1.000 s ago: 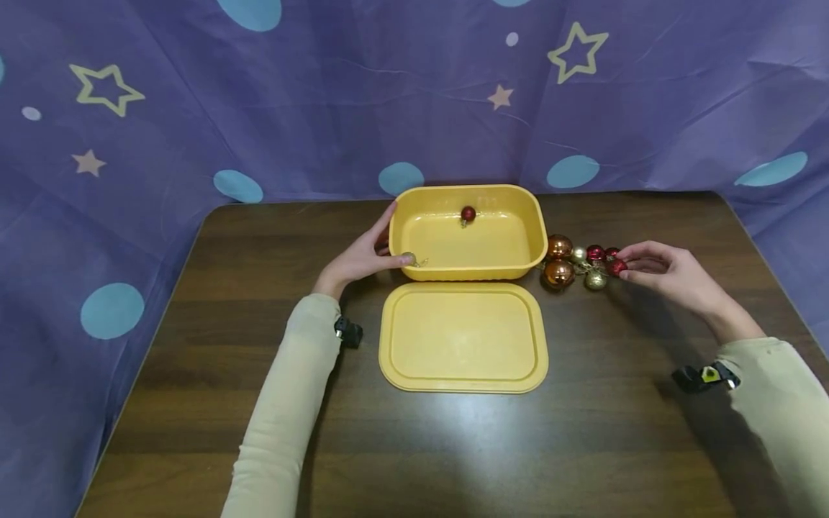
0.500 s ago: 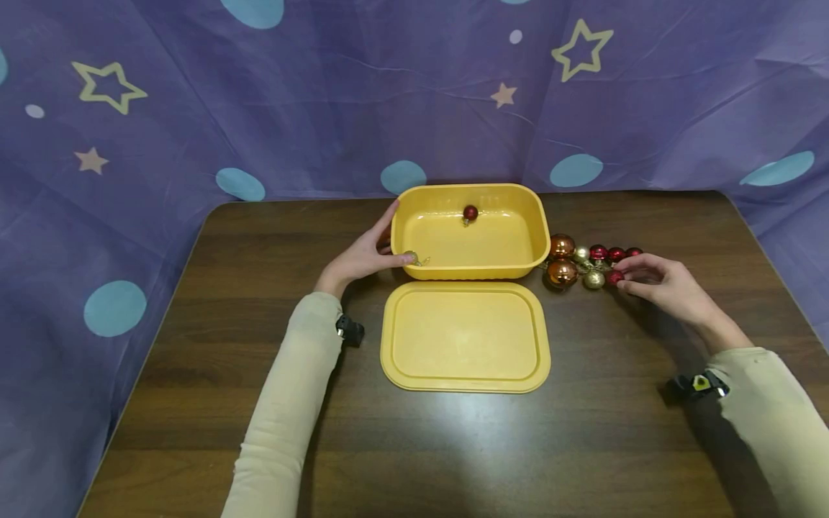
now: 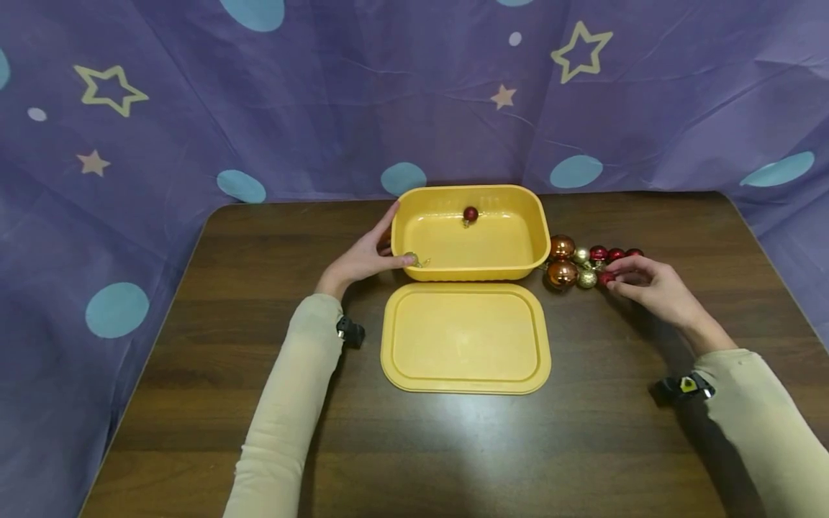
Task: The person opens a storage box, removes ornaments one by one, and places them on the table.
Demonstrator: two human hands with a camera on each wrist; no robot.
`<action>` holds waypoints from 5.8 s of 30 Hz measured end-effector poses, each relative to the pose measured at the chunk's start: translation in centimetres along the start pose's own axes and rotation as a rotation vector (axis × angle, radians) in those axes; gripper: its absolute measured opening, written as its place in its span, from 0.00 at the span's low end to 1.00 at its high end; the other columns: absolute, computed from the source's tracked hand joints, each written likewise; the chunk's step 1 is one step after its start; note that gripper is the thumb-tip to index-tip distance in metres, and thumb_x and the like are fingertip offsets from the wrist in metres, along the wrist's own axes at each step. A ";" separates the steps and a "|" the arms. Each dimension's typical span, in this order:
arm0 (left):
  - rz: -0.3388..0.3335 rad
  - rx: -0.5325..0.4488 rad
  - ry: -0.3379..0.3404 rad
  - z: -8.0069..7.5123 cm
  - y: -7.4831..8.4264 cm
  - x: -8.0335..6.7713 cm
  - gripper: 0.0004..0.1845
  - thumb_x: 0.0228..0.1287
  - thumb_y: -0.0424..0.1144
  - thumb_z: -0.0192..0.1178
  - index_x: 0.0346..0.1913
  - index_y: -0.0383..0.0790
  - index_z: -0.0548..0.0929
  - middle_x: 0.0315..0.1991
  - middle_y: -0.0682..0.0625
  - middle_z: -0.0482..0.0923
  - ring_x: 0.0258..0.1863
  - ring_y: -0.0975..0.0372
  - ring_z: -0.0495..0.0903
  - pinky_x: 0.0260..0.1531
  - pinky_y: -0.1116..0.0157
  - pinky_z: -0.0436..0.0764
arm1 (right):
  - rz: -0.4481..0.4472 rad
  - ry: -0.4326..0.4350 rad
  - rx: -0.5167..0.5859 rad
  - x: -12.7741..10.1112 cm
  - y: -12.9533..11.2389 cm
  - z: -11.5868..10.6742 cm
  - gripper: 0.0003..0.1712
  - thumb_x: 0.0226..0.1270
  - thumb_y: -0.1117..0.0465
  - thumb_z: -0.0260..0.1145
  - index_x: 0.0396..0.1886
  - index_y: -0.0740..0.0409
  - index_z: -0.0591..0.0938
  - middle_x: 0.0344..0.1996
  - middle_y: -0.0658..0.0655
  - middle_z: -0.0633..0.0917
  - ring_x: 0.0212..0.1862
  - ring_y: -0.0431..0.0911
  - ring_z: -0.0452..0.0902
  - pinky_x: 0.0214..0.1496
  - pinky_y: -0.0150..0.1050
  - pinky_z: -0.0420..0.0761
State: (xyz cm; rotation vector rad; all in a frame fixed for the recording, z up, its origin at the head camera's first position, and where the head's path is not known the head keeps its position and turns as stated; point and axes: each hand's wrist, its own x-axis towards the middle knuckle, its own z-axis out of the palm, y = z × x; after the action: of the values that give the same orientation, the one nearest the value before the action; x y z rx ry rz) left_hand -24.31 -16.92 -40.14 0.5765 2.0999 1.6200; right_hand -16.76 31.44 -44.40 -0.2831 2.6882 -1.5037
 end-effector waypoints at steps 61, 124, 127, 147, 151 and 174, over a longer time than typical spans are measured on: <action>0.027 0.041 0.035 -0.4 -2.7 0.9 0.55 0.60 0.31 0.66 0.78 0.60 0.38 0.74 0.44 0.52 0.66 0.53 0.64 0.63 0.56 0.66 | -0.149 -0.158 0.267 7.4 -11.7 9.7 0.16 0.63 0.71 0.65 0.50 0.74 0.76 0.46 0.71 0.78 0.46 0.47 0.78 0.46 0.32 0.78; 0.055 -0.019 0.007 -0.1 -1.8 0.7 0.56 0.59 0.28 0.66 0.78 0.49 0.35 0.72 0.31 0.52 0.67 0.43 0.59 0.64 0.48 0.61 | -0.066 -0.611 0.205 14.8 -15.3 19.9 0.15 0.62 0.73 0.63 0.49 0.71 0.81 0.43 0.61 0.84 0.47 0.49 0.77 0.53 0.37 0.74; 0.044 0.002 0.013 -0.3 -2.5 0.9 0.56 0.60 0.29 0.66 0.78 0.55 0.36 0.73 0.36 0.52 0.67 0.47 0.61 0.62 0.52 0.65 | -0.051 -0.563 0.245 14.7 -15.3 19.7 0.16 0.62 0.71 0.65 0.50 0.69 0.80 0.44 0.60 0.83 0.47 0.48 0.76 0.51 0.36 0.74; 0.036 0.015 0.025 -0.3 -2.6 1.0 0.56 0.60 0.32 0.67 0.78 0.60 0.38 0.75 0.44 0.50 0.66 0.51 0.64 0.61 0.55 0.68 | -0.057 -0.436 0.334 13.3 -14.4 16.2 0.23 0.63 0.69 0.63 0.58 0.70 0.74 0.48 0.64 0.79 0.49 0.52 0.75 0.51 0.41 0.77; 0.020 0.034 0.032 -0.3 -2.6 0.9 0.56 0.60 0.33 0.68 0.78 0.60 0.37 0.76 0.45 0.47 0.67 0.52 0.63 0.62 0.56 0.68 | -0.051 -0.421 0.319 12.7 -14.1 15.3 0.25 0.63 0.67 0.64 0.61 0.67 0.74 0.49 0.63 0.77 0.50 0.51 0.74 0.53 0.41 0.75; 0.037 0.048 0.043 -0.3 -2.7 0.7 0.55 0.60 0.32 0.67 0.78 0.58 0.38 0.75 0.46 0.49 0.67 0.54 0.63 0.63 0.56 0.65 | -0.016 -0.273 0.360 9.5 -12.9 9.3 0.22 0.65 0.69 0.62 0.58 0.70 0.73 0.53 0.62 0.75 0.46 0.46 0.78 0.50 0.33 0.75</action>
State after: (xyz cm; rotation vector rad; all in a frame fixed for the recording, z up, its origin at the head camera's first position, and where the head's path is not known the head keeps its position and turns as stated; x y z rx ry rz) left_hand -25.23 -17.36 -42.76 0.6043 2.1769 1.6191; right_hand -23.14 15.32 -37.87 -0.4518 2.1676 -1.7682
